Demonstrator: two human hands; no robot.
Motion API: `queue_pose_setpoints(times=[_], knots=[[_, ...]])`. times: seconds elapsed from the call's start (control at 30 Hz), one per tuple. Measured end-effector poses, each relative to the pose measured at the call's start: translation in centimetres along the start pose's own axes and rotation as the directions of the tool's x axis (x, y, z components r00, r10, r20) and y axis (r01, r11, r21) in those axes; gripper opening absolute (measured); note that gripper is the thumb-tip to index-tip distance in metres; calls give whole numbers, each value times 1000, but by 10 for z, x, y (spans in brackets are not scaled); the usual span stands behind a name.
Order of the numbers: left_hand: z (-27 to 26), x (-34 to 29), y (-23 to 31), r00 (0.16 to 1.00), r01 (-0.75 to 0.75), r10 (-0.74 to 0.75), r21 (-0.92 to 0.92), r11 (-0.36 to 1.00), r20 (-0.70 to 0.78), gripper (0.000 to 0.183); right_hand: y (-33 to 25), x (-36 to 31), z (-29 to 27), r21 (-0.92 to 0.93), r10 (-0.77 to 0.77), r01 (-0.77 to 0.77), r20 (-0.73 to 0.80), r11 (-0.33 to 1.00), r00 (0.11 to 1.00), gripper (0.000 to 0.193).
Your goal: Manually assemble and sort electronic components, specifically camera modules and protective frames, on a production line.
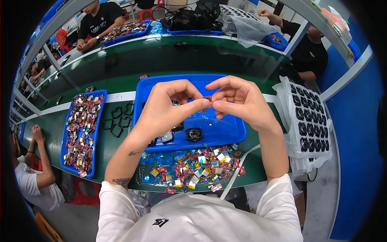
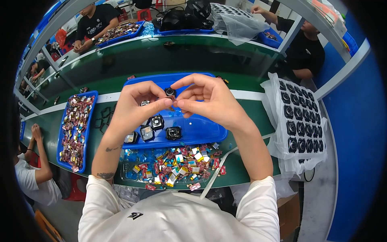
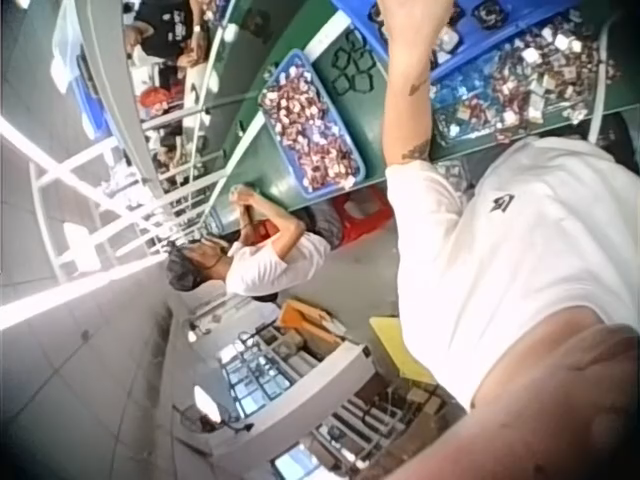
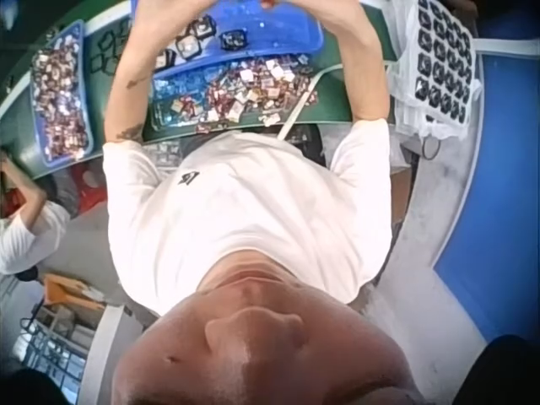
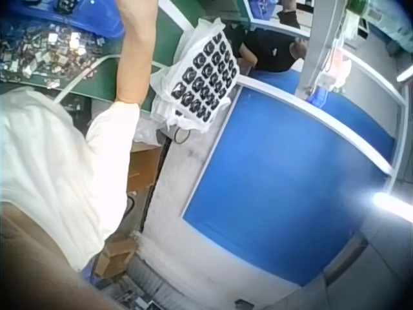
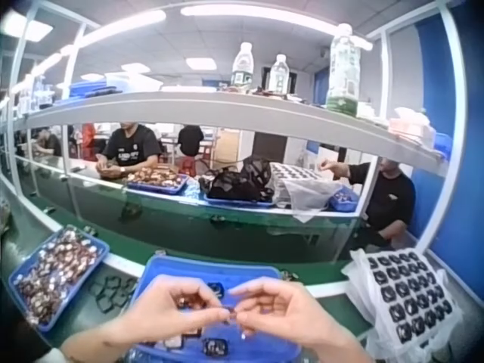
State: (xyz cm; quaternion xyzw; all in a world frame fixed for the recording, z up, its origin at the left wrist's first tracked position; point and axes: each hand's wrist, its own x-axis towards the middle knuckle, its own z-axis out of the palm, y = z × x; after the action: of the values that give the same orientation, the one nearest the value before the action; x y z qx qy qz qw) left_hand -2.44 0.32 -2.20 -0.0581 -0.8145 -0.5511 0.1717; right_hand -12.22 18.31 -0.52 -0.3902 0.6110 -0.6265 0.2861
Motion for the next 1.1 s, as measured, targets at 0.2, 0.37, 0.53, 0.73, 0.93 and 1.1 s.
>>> queue_pose_setpoints(times=[0.2,0.37,0.53,0.73,0.93,1.1], knots=[[0,-1,3,989,143,-132,-181,973,71,13,15,2,-3,-348,-318,252,-150,903,936,16],[0,0,1,985,170,-168,-159,973,28,13,17,6,2,-432,-434,356,-95,829,896,11],[0,2,6,971,233,-212,-238,943,113,12,16,4,0,-424,-401,321,-113,847,909,12],[-2,1,1,981,188,-167,-280,941,97,11,9,4,-7,-36,-139,136,-76,990,987,19],[0,0,5,984,175,-162,-269,947,71,14,11,0,-6,-40,-180,179,-30,983,983,18],[-1,0,3,975,214,-192,-248,945,112,13,16,1,0,-6,-145,145,10,989,989,18]])
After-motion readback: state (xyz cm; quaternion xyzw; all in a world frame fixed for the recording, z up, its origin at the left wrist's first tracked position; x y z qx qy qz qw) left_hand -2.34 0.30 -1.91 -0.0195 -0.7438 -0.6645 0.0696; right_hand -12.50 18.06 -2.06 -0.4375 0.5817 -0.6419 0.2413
